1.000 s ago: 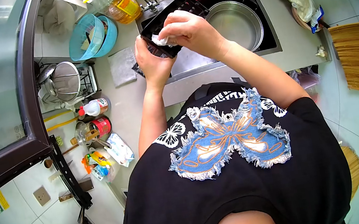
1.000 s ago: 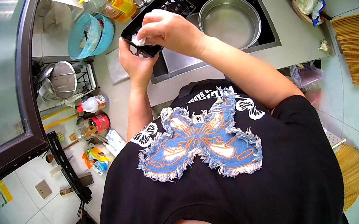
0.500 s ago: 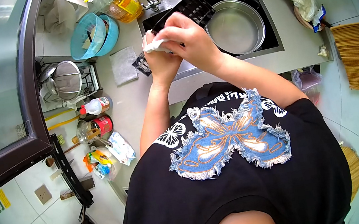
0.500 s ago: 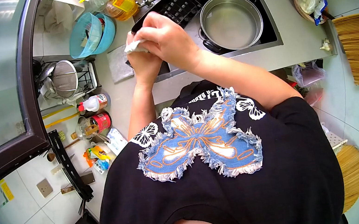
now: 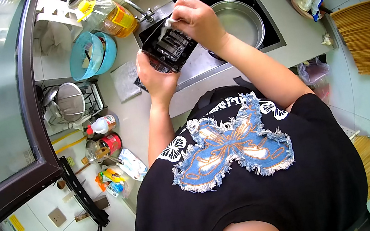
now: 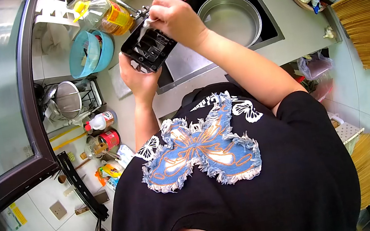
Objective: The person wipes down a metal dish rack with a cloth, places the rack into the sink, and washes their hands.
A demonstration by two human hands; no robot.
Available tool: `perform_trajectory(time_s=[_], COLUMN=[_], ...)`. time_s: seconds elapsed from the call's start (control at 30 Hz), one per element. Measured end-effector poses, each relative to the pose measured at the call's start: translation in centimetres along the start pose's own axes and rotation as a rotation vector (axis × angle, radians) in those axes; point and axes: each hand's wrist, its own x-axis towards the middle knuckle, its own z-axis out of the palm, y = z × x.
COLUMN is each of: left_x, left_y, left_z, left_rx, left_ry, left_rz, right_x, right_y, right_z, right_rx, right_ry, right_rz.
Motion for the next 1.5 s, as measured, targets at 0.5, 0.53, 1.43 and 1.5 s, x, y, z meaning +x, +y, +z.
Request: perform_trajectory(time_s=[0.5, 0.53, 1.43, 1.5], left_x=[-0.7, -0.6, -1.9, -1.8], left_y=[-0.7, -0.8, -0.8, -0.4], left_z=[-1.1, -1.0, -2.4, -2.4], left_rx=[0.024, 0.015, -0.057, -0.123], left_ry=[0.008, 0.019, -0.065, -0.007], left_rz=[-0.019, -0.043, -0.068, -0.092], right_x=[-0.3, -0.4, -4.3, -4.9], right_y=[5.0, 4.1, 8.6, 7.2], right_z=[-2.6, -2.3, -3.3, -2.9], right_rx=[-0.006, 0.156, 0.458, 0.641], right_ry=[0.015, 0.079, -0.123, -0.067], right_rz=[0.494, 0.637, 1.275, 1.431])
